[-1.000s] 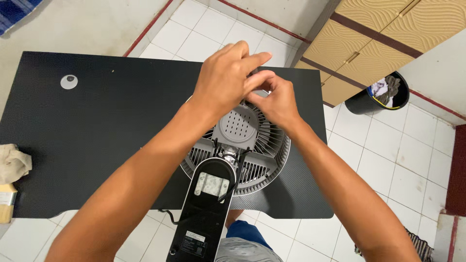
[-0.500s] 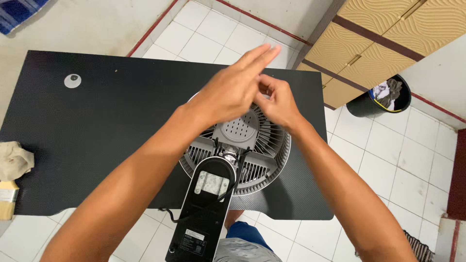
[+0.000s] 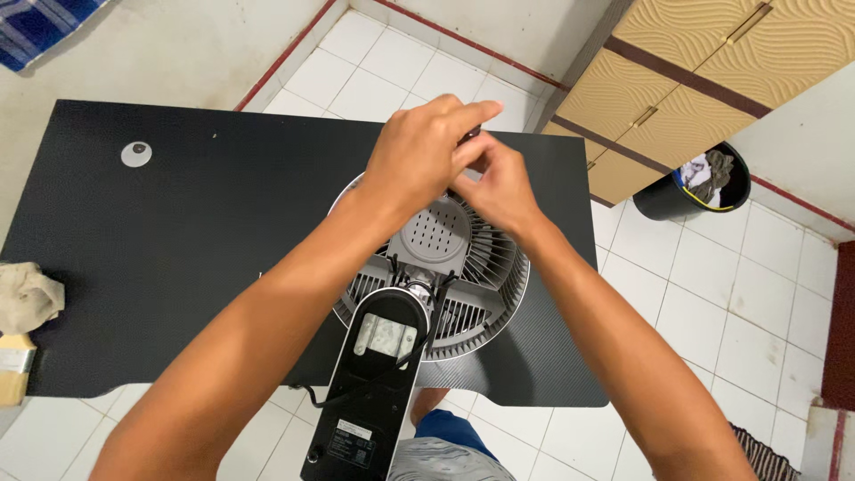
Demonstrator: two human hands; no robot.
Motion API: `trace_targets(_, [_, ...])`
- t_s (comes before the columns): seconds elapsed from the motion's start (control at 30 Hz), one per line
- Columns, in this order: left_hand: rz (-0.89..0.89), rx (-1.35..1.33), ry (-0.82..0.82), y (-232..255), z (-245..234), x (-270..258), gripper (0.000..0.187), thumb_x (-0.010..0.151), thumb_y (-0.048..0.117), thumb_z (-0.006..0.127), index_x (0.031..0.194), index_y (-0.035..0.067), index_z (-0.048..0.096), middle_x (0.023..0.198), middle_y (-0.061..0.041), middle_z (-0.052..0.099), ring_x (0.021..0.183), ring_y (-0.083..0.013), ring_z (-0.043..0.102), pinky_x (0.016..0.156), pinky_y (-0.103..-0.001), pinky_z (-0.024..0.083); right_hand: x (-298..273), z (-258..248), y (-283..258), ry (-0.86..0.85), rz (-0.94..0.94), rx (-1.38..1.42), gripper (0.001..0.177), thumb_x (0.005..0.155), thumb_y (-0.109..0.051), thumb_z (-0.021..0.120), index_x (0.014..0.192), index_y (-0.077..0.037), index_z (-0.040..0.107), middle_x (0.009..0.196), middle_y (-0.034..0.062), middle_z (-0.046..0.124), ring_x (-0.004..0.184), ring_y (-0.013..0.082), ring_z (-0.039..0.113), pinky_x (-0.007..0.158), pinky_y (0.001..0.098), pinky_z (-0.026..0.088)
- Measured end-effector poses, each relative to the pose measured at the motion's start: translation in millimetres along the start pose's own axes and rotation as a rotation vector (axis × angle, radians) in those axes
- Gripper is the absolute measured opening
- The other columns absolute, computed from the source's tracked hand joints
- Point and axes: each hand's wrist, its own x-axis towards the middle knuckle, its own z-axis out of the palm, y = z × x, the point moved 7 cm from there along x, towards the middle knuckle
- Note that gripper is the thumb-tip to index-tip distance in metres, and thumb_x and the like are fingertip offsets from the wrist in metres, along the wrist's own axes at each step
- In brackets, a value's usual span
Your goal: The person reassembles an electric fan by placing the fan blade onto the motor hub, securing it with a central cap, and then attaching the front grille. They use a screwdriver to tighten screws on the rear motor housing.
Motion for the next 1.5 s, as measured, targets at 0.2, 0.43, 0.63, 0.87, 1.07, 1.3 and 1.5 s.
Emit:
trace_targets(0.2, [0.299,-0.026,0.247,15.1,-21.3,-14.5,0.045,0.097,0.011,0.065,0.142,0.006,0.060,0.124,-0.015,0.068,0.103,-0.0323,0.069,0.089,-0.041,0.057,-1.4,-0.9,-9.7,-0.043,0.000,-0.005,0.017,0.098,-0.005,0.071,0.113,0.002,0.069,0.109,0.0064,0.077,0.109,0.0152,0.073,0.098,0.0317,0.058])
trace_targets(0.43, [0.086,0.017,0.122,-1.0,-14.9,-12.7,0.040,0.094,0.020,0.074,0.133,0.013,0.069,0.110,-0.009,0.073,0.096,-0.0291,0.072,0.084,-0.040,0.058,-0.7,-3.8,-17.7,0.082,0.105,0.031,0.032,0.088,-0.005,0.080,0.115,0.003,0.063,0.107,0.0089,0.075,0.103,0.0169,0.073,0.093,0.0332,0.060])
trace_targets(0.63, [0.132,-0.167,0.103,-1.0,-15.0,-14.5,0.038,0.097,0.011,0.065,0.135,0.011,0.067,0.126,-0.012,0.068,0.106,-0.0276,0.070,0.092,-0.037,0.058,-5.3,-2.2,-28.4,-0.081,0.029,0.180,0.022,0.099,-0.003,0.069,0.120,0.000,0.063,0.119,0.0083,0.073,0.115,0.0146,0.071,0.103,0.0321,0.058])
trace_targets(0.87, [0.326,0.010,0.263,15.6,-27.9,-21.9,0.040,0.096,0.012,0.069,0.136,0.006,0.066,0.129,-0.017,0.066,0.112,-0.0354,0.068,0.095,-0.042,0.055,-5.3,0.4,-31.2,-0.031,0.043,0.054,0.021,0.093,-0.002,0.072,0.112,0.000,0.065,0.115,0.0083,0.074,0.115,0.0160,0.070,0.103,0.0328,0.056])
trace_targets(1.07, [-0.062,-0.059,0.010,-4.2,-9.0,-10.7,0.034,0.098,0.024,0.070,0.132,0.017,0.069,0.112,-0.009,0.075,0.099,-0.0281,0.072,0.088,-0.038,0.058,-5.4,-1.8,-34.7,0.009,-0.005,-0.034,0.022,0.089,-0.007,0.078,0.106,0.001,0.065,0.107,0.0081,0.076,0.108,0.0159,0.073,0.098,0.0337,0.057])
trace_targets(1.3, [0.273,-0.169,0.241,16.0,-23.5,-18.0,0.045,0.092,-0.001,0.056,0.135,0.006,0.064,0.125,-0.020,0.068,0.107,-0.0340,0.068,0.091,-0.042,0.056,-0.9,-2.9,-29.9,-0.025,0.028,0.042,0.018,0.099,-0.010,0.063,0.113,0.001,0.065,0.104,0.0058,0.074,0.102,0.0107,0.069,0.095,0.0304,0.056])
trace_targets(1.5, [0.151,-0.244,0.126,0.6,-10.2,-10.3,0.044,0.089,-0.003,0.057,0.130,0.008,0.068,0.124,-0.016,0.070,0.102,-0.0310,0.072,0.089,-0.039,0.059,3.4,-1.0,-14.0,-0.029,0.053,-0.083,0.021,0.101,-0.016,0.060,0.109,0.002,0.067,0.097,0.0081,0.072,0.090,0.0110,0.062,0.084,0.0311,0.053])
